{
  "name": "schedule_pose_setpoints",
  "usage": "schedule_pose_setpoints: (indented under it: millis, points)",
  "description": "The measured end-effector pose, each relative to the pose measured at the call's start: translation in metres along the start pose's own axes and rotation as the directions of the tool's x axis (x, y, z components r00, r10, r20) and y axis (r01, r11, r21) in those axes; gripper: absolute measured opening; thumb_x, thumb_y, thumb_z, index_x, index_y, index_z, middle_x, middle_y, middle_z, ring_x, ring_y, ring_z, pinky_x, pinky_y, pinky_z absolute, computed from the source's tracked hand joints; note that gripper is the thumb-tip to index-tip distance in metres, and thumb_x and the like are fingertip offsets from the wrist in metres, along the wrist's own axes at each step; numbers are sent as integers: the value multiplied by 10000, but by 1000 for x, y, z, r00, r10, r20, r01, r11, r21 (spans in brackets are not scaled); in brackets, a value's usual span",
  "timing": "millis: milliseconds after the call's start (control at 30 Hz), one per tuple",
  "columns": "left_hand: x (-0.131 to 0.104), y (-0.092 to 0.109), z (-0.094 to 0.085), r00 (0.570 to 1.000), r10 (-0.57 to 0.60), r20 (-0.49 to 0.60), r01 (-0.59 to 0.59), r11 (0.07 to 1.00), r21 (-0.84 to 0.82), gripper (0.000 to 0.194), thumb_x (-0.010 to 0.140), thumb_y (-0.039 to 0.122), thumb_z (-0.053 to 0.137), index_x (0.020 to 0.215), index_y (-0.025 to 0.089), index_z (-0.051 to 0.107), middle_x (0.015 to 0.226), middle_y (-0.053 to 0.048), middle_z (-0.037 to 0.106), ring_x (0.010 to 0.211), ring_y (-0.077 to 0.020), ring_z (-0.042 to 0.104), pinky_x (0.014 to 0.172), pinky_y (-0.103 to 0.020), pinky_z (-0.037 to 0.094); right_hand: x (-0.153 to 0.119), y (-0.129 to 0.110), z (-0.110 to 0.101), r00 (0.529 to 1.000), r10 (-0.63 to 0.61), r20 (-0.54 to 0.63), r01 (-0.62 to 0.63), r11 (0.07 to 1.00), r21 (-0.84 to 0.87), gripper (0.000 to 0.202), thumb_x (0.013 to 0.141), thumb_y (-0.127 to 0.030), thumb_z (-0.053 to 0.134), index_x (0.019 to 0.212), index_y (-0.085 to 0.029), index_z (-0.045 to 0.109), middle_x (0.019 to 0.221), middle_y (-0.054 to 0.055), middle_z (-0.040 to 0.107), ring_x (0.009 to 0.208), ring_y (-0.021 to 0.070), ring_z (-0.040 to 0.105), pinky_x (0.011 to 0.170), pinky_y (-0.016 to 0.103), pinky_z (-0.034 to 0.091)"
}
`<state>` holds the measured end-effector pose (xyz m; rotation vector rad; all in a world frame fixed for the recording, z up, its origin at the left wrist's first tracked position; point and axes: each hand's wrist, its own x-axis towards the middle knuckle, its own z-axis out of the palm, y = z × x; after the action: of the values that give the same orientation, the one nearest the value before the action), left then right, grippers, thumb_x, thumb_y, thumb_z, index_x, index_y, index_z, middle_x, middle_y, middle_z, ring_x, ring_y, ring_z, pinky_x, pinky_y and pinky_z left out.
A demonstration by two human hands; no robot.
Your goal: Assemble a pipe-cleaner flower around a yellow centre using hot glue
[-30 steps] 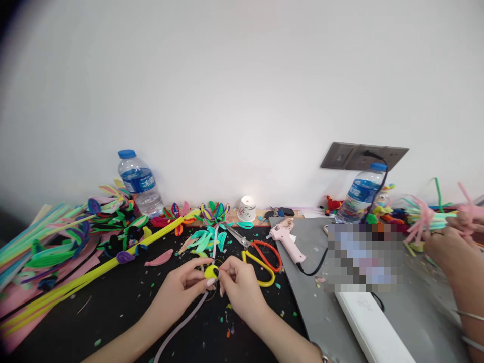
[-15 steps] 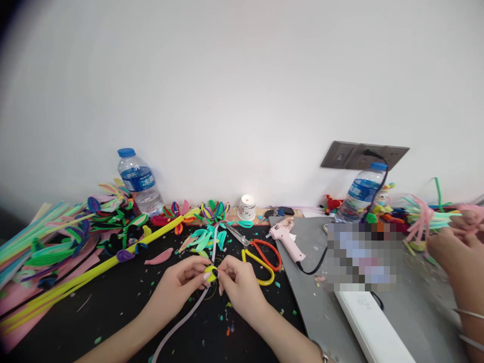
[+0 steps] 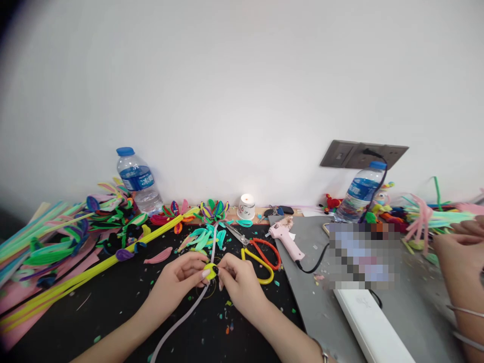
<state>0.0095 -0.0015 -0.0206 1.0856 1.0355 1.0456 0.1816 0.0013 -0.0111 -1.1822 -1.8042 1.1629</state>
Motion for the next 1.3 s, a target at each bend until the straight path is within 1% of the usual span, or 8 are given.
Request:
schedule_pose_setpoints:
  millis: [267, 467, 633, 733, 900, 1100, 1300]
  points:
    - [-1, 2, 1, 1000, -16, 7, 16, 1000, -21, 244, 683, 249, 701, 894, 166, 610, 763, -18, 687, 658, -151, 646, 623, -265, 515, 0, 0, 0, 1000, -4, -17, 4, 1000, 2, 202, 881, -247, 468, 691, -190, 503, 541, -36, 510, 468, 92, 409, 460, 206, 299]
    - [-1, 2, 0, 1000, -17, 8, 17, 1000, -23, 265, 660, 213, 711, 901, 164, 611, 792, -29, 687, 698, -162, 646, 633, -270, 516, -1, -1, -1, 1000, -5, -14, 5, 1000, -3, 221, 886, -288, 463, 691, -193, 504, 547, -29, 516, 470, 98, 416, 463, 213, 304]
    - [-2, 0, 0, 1000, 1, 12, -1, 1000, 19, 230, 701, 252, 687, 901, 162, 617, 778, -28, 684, 689, -155, 637, 645, -272, 517, -1, -3, -1, 1000, -14, -8, 14, 1000, -13, 215, 881, -253, 470, 677, -190, 496, 531, -42, 495, 461, 91, 397, 462, 208, 289]
    - [-2, 0, -1, 1000, 14, 20, -15, 999, 45, 199, 724, 270, 670, 885, 161, 625, 773, -28, 686, 679, -150, 632, 645, -268, 515, -1, -4, -1, 999, -36, -1, 36, 999, -36, 210, 880, -225, 467, 675, -189, 493, 535, -48, 488, 466, 88, 398, 474, 206, 292]
    - [-3, 3, 0, 1000, 9, 27, -11, 999, 50, 187, 717, 285, 679, 847, 155, 642, 755, -29, 689, 658, -154, 630, 632, -268, 512, -2, -7, -2, 996, -88, 6, 88, 993, -79, 232, 886, -180, 433, 656, -190, 468, 554, -50, 482, 486, 89, 408, 507, 208, 306]
    - [-3, 6, 1, 999, -22, 48, 22, 1000, 5, 205, 689, 306, 704, 818, 155, 656, 728, -26, 691, 631, -154, 633, 612, -267, 511, -1, -8, -6, 993, -119, 2, 118, 979, -168, 254, 899, -180, 397, 648, -196, 432, 562, -42, 469, 520, 104, 431, 533, 221, 315]
    - [-2, 6, 1, 995, -59, 84, 59, 998, 6, 225, 662, 308, 723, 800, 142, 659, 716, -35, 688, 620, -161, 638, 597, -274, 512, -1, -7, -7, 985, -170, -26, 158, 957, -244, 234, 886, -173, 408, 653, -198, 414, 598, -35, 418, 544, 112, 381, 525, 235, 281]
